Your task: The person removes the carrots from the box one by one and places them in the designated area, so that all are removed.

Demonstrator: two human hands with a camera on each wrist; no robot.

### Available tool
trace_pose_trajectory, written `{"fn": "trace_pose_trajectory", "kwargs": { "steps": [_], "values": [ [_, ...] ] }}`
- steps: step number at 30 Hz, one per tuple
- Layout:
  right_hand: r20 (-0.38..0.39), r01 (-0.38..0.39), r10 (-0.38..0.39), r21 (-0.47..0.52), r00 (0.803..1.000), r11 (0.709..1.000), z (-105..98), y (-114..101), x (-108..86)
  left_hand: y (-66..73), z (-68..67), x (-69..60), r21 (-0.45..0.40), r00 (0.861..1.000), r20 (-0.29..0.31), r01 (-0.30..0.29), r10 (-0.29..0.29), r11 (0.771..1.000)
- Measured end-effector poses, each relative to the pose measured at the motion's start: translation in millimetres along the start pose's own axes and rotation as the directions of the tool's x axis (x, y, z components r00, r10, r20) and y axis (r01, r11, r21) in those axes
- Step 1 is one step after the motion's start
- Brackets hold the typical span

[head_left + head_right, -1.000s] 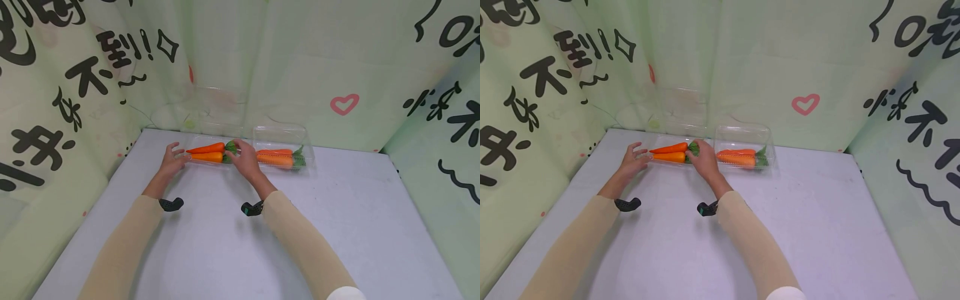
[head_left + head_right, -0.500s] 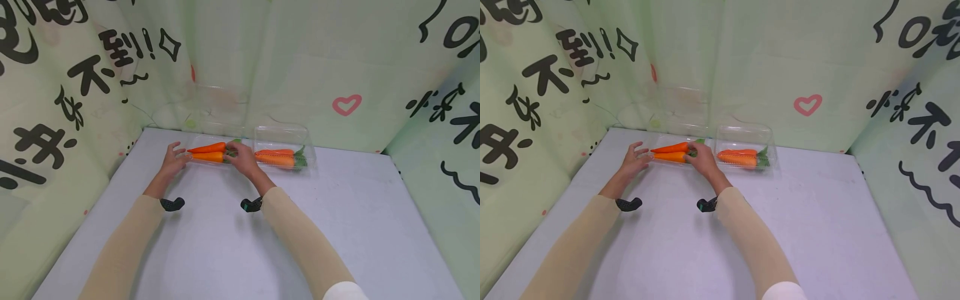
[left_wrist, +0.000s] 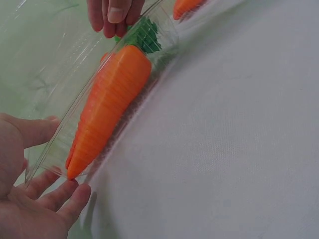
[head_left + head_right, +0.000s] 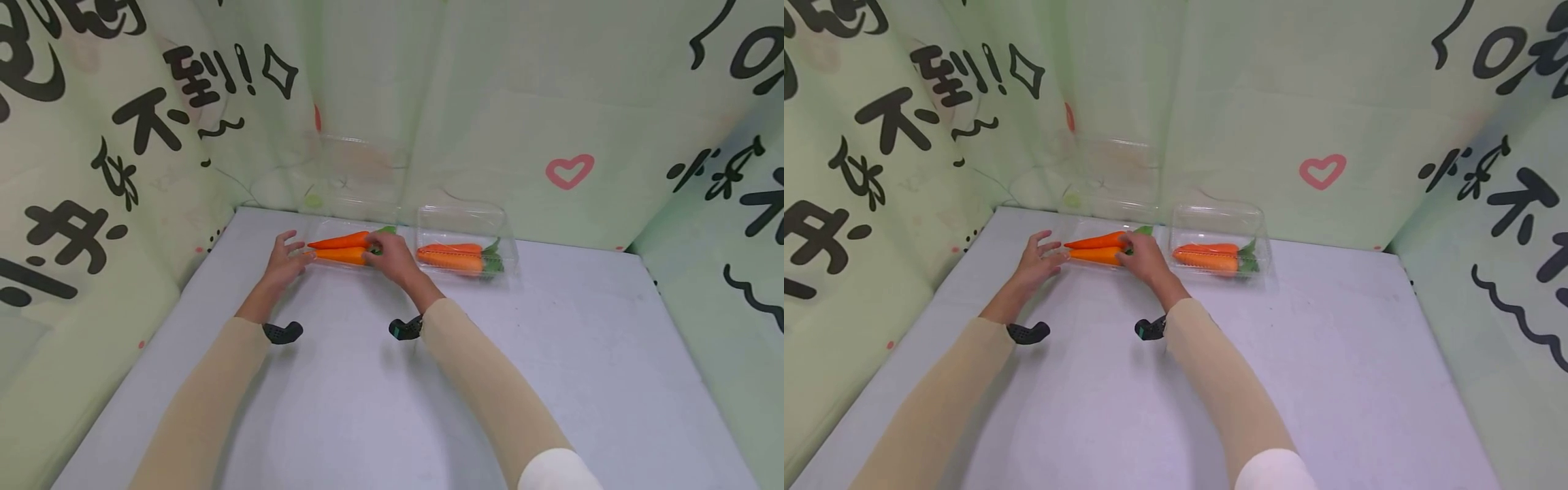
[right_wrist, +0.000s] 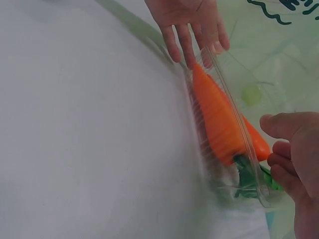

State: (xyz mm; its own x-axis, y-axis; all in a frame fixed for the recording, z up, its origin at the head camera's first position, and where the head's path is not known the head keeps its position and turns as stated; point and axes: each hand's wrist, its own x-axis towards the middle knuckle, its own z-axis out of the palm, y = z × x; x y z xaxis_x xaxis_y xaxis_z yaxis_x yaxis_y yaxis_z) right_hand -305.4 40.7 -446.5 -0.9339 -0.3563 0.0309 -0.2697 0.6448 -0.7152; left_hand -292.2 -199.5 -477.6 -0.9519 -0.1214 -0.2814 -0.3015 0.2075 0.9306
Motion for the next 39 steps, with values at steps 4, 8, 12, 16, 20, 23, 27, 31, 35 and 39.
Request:
{"fn": "trace_pose_trajectory", "kwargs": {
  "steps": [4,8,12,16,20,23,27,31,35,39],
  "values": [
    [0.008,-0.002,0.002,-0.019,1.000,1.000,1.5,-1.0,4.2,0.9,0.1,-1.1,-0.006,1.000,0.001,-0.007,0.007,1.000],
    [0.026,0.007,-0.006,-0.034,1.000,0.999,3.5,-3.5,5.7,2.2,-0.2,-2.5,-0.010,1.000,-0.005,-0.003,0.003,1.000],
    [0.039,0.006,-0.004,-0.057,0.999,0.998,4.6,-5.8,4.5,3.6,-1.6,-5.4,-0.035,1.000,-0.001,-0.010,0.010,0.999],
    [0.056,0.004,0.000,-0.082,0.998,0.997,4.9,-6.4,3.1,4.7,-3.2,-10.6,-0.065,0.999,0.015,-0.029,0.030,0.997],
    [0.077,0.012,-0.006,-0.086,0.997,0.996,5.3,-7.1,2.6,3.3,-3.8,-15.3,-0.068,0.999,0.023,-0.040,0.041,0.997],
    [0.094,0.013,-0.004,-0.091,0.996,0.996,6.1,-7.9,2.9,1.1,-3.9,-18.0,-0.057,0.999,0.018,-0.035,0.036,0.998],
    [0.121,0.008,0.005,-0.108,0.993,0.994,7.6,-8.5,3.8,-1.2,-4.5,-21.6,-0.043,1.000,0.004,-0.015,0.015,0.999],
    [0.147,0.006,0.009,-0.103,0.989,0.995,9.2,-8.5,4.3,-3.2,-5.1,-24.2,-0.057,1.000,-0.003,-0.007,0.007,0.998],
    [0.167,0.008,0.009,-0.101,0.986,0.995,9.7,-8.3,5.0,-5.6,-5.8,-25.4,-0.097,1.000,0.009,-0.010,0.011,0.995],
    [0.192,0.015,0.008,-0.120,0.981,0.993,8.5,-9.0,6.0,-8.9,-5.9,-27.2,-0.130,0.999,0.038,-0.017,0.022,0.991]
  ]
}}
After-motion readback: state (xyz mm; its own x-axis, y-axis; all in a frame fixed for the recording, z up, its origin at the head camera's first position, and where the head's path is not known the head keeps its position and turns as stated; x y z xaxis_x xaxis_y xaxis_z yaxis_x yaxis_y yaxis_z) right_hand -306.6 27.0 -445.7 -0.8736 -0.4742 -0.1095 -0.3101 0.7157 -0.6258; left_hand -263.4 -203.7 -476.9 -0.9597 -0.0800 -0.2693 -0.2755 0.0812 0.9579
